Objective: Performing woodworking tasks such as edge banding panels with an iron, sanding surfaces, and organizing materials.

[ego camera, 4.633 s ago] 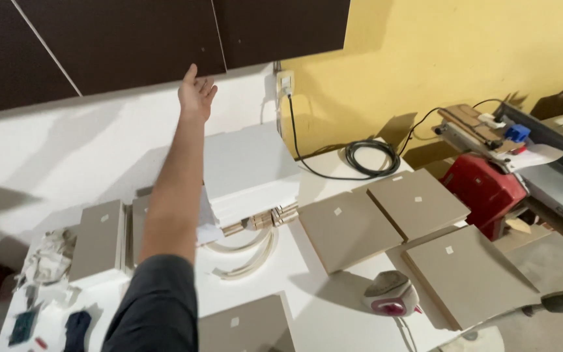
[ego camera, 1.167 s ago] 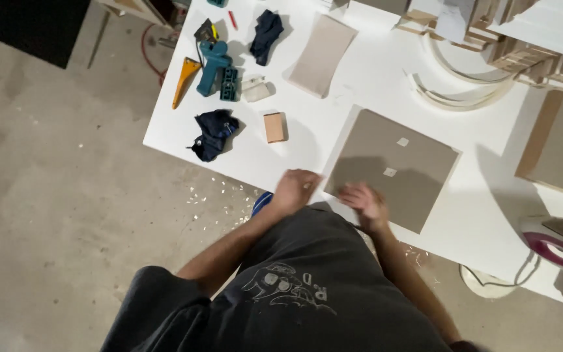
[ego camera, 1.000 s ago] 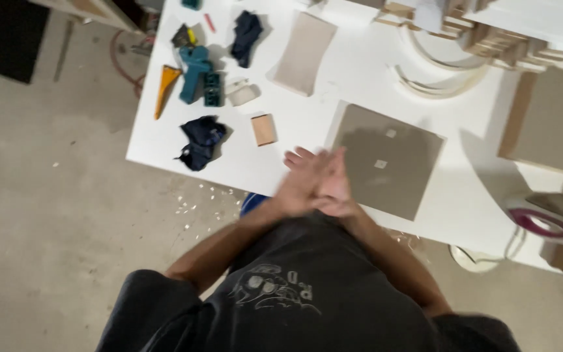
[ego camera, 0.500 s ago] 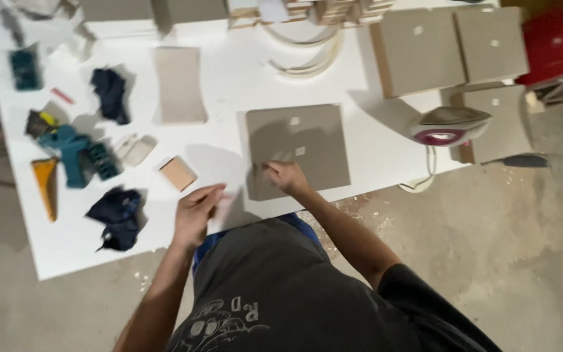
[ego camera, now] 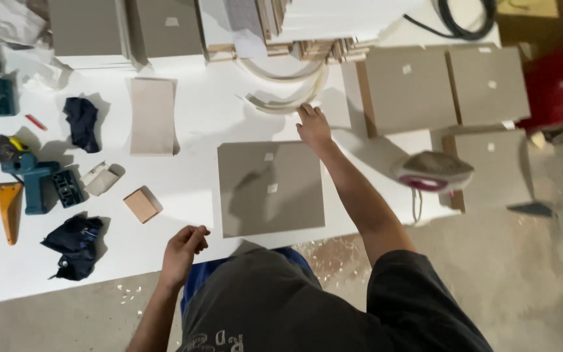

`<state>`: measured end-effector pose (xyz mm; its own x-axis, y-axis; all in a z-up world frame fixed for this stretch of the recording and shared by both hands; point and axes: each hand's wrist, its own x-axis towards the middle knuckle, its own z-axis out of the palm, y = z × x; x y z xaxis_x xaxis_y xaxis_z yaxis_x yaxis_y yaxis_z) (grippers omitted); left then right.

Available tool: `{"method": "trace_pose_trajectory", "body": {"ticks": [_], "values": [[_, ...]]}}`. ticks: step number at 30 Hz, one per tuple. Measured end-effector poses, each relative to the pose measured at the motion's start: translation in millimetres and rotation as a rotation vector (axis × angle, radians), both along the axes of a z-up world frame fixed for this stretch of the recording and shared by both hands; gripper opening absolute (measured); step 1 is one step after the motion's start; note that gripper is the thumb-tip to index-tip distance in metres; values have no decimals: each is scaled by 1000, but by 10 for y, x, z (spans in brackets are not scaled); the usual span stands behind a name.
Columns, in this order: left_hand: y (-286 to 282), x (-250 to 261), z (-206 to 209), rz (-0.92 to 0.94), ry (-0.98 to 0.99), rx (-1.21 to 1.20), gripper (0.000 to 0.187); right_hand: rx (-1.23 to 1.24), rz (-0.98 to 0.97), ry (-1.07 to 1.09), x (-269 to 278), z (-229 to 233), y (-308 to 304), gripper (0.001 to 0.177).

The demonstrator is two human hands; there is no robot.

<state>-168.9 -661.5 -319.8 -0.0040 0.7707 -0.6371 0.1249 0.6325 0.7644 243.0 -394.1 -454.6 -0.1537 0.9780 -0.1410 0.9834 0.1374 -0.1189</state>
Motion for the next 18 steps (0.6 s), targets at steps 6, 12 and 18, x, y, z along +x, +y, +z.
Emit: {"method": "trace_pose_trajectory", "body": {"ticks": [6,12,18], "values": [[-210,566,375,159,156,-107,30,-139,316,-174,76,-36,819,74],[-417,758,416,247,210,-184,31,68,593,-193,116,-342,899,24],[-305,734,226,122,277,-78,28,184,583,296,-266,687,67,18]]}}
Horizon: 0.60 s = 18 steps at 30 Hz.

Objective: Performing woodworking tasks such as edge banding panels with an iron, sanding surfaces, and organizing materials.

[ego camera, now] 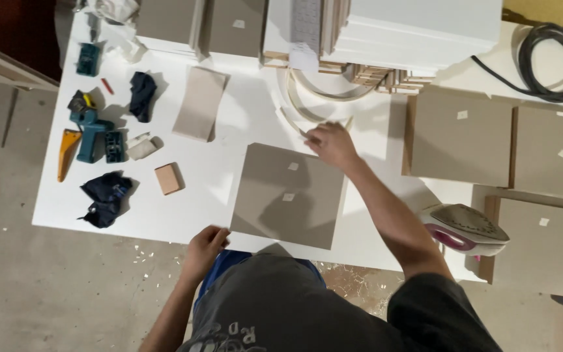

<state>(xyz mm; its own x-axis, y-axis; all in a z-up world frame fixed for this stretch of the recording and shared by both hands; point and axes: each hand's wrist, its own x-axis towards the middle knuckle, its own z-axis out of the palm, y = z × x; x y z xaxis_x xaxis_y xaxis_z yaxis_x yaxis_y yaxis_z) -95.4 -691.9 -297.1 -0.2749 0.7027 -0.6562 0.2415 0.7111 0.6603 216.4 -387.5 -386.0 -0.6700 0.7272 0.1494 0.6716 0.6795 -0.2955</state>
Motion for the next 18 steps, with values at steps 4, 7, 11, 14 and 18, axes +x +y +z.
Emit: {"method": "trace_pose_trajectory", "body": {"ticks": [4,7,11,14,18], "values": [[237,98,11,-148,-16,510,23,-335,-207,546,-441,1081,-1084,24],[425,278,373,-215,-106,801,57,-644,-443,829,-802,1408,-1742,29],[383,279,489,-386,-106,717,78,-707,-652,1107,-1415,1348,-2216,19],[269,76,70,-345,-71,657,55,-653,-696,1156,-1714,1269,-2418,20],[244,-341,-107,-236,-351,653,39,-649,-561,990,-1808,996,-2524,28]]}}
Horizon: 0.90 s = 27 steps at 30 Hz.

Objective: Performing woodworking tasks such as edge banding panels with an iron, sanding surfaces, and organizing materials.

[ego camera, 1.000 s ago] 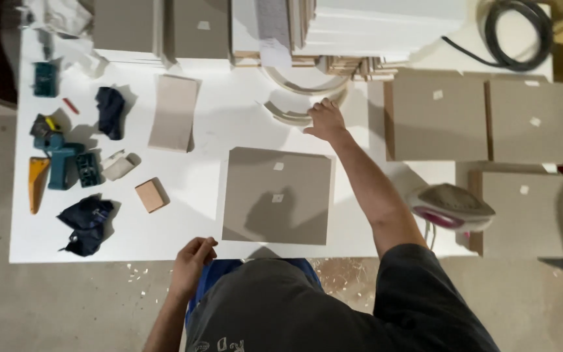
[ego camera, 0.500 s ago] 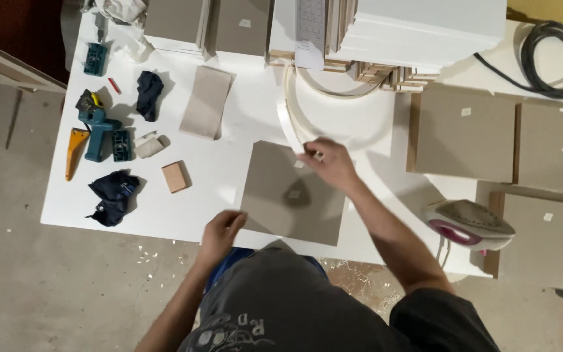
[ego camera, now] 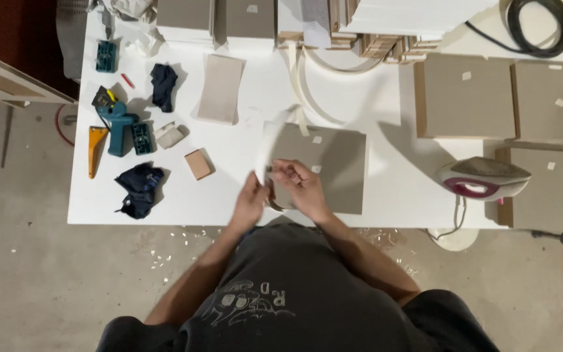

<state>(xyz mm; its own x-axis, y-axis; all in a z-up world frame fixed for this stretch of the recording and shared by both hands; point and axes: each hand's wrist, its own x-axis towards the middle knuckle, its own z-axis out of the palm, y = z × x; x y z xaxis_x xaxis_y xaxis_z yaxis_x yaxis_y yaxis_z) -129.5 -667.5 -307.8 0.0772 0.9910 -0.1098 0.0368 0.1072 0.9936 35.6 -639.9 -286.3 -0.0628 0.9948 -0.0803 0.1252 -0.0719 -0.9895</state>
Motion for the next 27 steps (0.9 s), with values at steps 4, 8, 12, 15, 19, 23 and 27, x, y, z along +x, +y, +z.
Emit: {"method": "trace_pose_trajectory", "body": {"ticks": [4,8,12,15,19,23,27], "values": [[72,-418,-198,144,-750,-266,31,-119,90,-172,129,-221,-102,41],[38,-785,-270,128,-755,-276,32,-180,86,-349,432,-819,-19,33],[4,-961,-251,130,-747,-279,28,-83,-8,-567,786,-1253,406,29],[-71,-995,-169,163,-739,-286,27,-41,-78,-713,950,-1357,956,27],[-177,-1007,39,243,-683,-308,26,399,-157,-1118,1244,-1789,1784,30],[-293,-997,137,295,-645,-324,27,134,18,-1343,1398,-2489,2327,38],[-326,-948,-20,382,-667,-301,25,182,50,-1231,720,-1485,2127,64]]}}
